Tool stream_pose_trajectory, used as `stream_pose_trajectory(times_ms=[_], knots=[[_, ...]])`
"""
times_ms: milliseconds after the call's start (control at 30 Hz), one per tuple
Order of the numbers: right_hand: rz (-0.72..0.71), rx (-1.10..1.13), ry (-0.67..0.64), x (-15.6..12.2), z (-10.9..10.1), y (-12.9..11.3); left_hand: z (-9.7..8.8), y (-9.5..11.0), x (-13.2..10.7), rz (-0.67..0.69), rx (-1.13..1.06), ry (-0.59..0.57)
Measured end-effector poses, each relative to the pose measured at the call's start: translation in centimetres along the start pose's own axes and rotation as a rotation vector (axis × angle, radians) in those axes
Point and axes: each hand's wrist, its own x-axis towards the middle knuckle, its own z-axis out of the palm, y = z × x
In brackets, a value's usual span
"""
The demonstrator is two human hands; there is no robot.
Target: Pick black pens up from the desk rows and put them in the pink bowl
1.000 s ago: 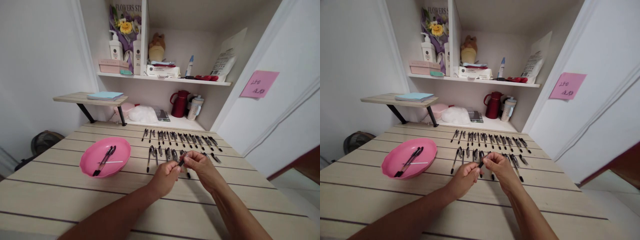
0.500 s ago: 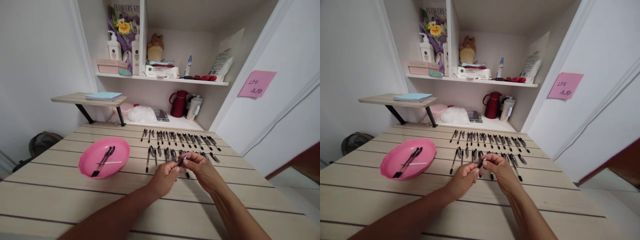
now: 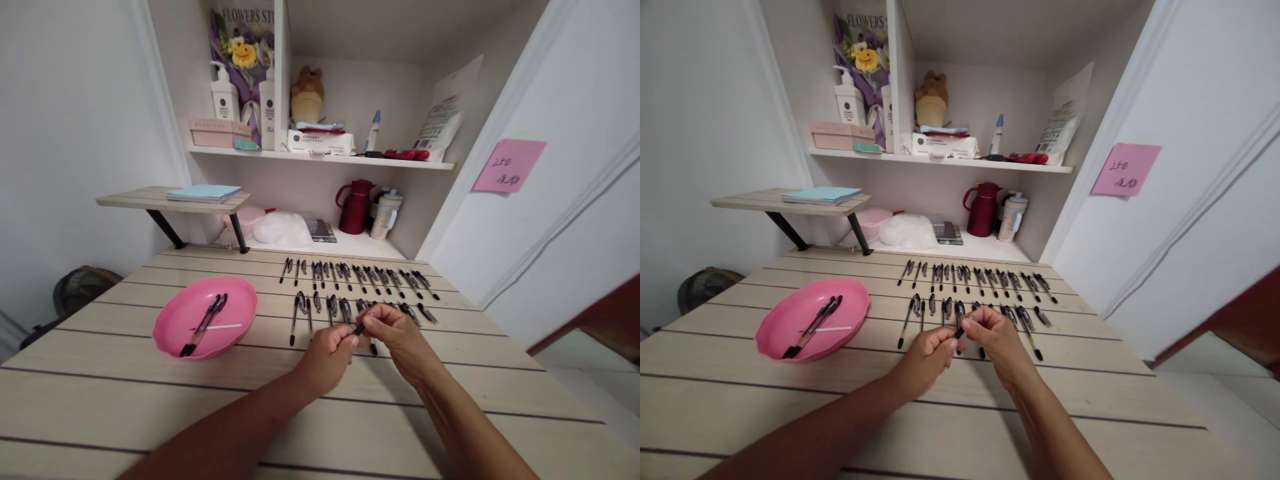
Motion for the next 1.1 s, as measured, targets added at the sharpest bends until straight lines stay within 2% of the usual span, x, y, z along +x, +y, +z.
stream_pose_trajectory(times_ms=[133,300,433,600,700,767,800,867,933,1000,1100], knots=[[0.025,0.081,-0.087,-0.2,0.4,-0.2,0.0,-0.3,0.2,0.001,-0.023,0.004],[0.017,0.044,-0.009,0.0,0.5,0.1,0.0,-0.7,0.3,0.003,-0.01,0.006],[0.033,0.093,-0.043,-0.1,0.3,0.0,0.0,-0.7,0.4,-0.011,-0.018,-0.006],[0.024,0.002,0.079,-0.1,0.4,0.3,0.0,-1.0,0.4,-0.035,-0.009,-0.008],[0.022,-0.056,0.028,0.4,-0.4,0.1,0.0,-1.1,0.6,-0.059,-0.028,0.003],[-0.012,-0.162,0.046,1.2,-2.0,-0.2,0.0,-1.1,0.6,-0.085,-0.051,0.016],[-0.041,-0.278,0.11,1.8,-3.2,-0.4,0.0,-1.1,0.7,-0.099,-0.061,0.021],[-0.068,-0.722,0.347,3.2,-6.2,-0.4,0.0,-1.0,0.7,-0.13,-0.075,0.023],[0.038,-1.195,0.487,4.5,-9.5,0.1,0.1,-0.8,0.6,-0.161,-0.088,0.018],[0.159,-1.456,0.489,5.3,-12.3,1.1,0.1,-0.6,0.5,-0.183,-0.111,0.007],[0.247,-1.553,0.434,5.7,-14.7,2.7,0.2,-0.5,0.5,-0.194,-0.169,-0.009]])
